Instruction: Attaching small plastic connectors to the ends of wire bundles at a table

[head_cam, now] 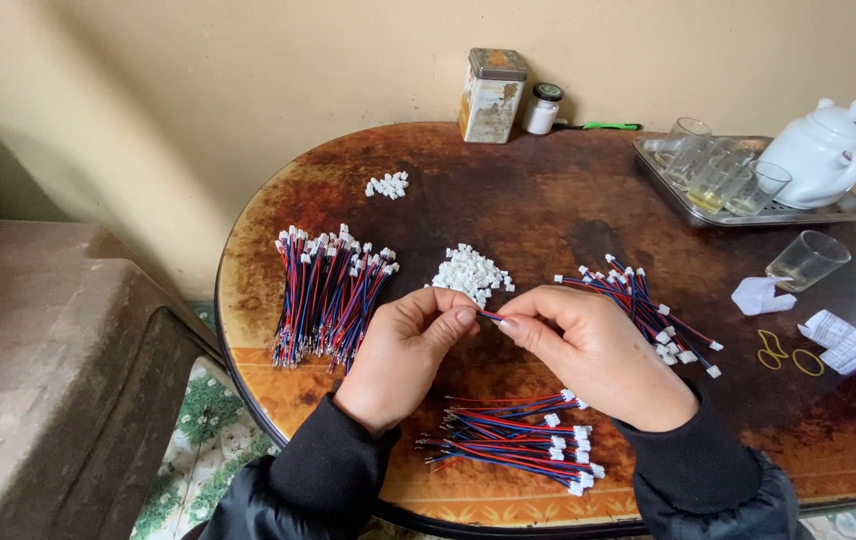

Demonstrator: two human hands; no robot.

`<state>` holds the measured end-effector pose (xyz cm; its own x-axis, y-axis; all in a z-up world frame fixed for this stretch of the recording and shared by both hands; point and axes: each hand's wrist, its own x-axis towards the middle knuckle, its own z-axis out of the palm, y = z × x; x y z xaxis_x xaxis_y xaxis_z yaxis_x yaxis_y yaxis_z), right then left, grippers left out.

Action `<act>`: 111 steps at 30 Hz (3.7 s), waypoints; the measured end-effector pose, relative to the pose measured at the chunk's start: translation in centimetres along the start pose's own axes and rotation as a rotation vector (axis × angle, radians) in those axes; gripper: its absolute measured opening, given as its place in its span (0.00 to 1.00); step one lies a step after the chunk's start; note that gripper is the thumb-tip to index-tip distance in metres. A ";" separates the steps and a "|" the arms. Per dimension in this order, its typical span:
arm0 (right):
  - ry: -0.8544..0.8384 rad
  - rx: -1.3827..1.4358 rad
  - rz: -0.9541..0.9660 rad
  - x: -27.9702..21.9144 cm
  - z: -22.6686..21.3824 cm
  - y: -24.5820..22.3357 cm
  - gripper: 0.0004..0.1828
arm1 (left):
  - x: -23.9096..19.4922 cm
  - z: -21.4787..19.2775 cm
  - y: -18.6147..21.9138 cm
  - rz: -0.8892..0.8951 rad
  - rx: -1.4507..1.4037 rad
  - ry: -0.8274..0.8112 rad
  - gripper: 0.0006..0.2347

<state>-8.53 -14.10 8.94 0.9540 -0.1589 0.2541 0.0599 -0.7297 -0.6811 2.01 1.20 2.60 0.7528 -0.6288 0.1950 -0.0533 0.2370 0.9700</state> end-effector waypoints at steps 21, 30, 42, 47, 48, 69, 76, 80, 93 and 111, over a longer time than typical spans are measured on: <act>0.137 0.053 0.024 -0.6 0.9 -0.1 0.05 | -0.4 0.3 -0.5 0.029 0.117 0.011 0.07; 0.167 0.127 0.047 -0.6 1.6 -0.2 0.06 | -0.5 0.7 -1.0 -0.039 -0.111 0.038 0.07; 0.187 0.111 0.026 -0.8 1.6 -0.9 0.06 | -0.3 1.1 -1.6 -0.084 -0.247 0.017 0.06; 0.203 0.225 0.025 -0.7 2.1 -1.0 0.08 | -0.5 1.1 -1.5 -0.126 -0.359 0.032 0.06; 0.204 0.258 0.038 -0.7 2.2 -1.0 0.09 | -0.5 1.1 -1.5 -0.126 -0.372 0.034 0.06; 0.290 -0.082 0.071 -2.0 -2.4 0.3 0.06 | 4.4 -0.1 1.5 0.376 0.853 -0.050 0.09; 0.327 -0.077 0.080 -2.3 -4.1 0.9 0.05 | 11.0 2.7 -5.0 0.537 1.509 -0.219 0.06; 0.325 -0.077 0.086 -2.4 -4.5 0.8 0.06 | 12.4 3.4 -6.3 0.548 1.654 -0.231 0.05; 0.240 -0.051 0.130 -2.7 -4.8 1.2 0.05 | 10.0 3.2 -2.7 0.511 1.028 -0.179 0.03; 0.048 -0.139 0.145 -1.6 -1.2 -1.4 0.07 | -0.8 1.5 -1.3 -0.426 -0.650 0.008 0.10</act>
<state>-10.53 -13.64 10.29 0.9346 -0.2976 0.1949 -0.1209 -0.7810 -0.6127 0.53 0.29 1.37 0.6266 -0.7584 -0.1793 0.6354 0.3640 0.6810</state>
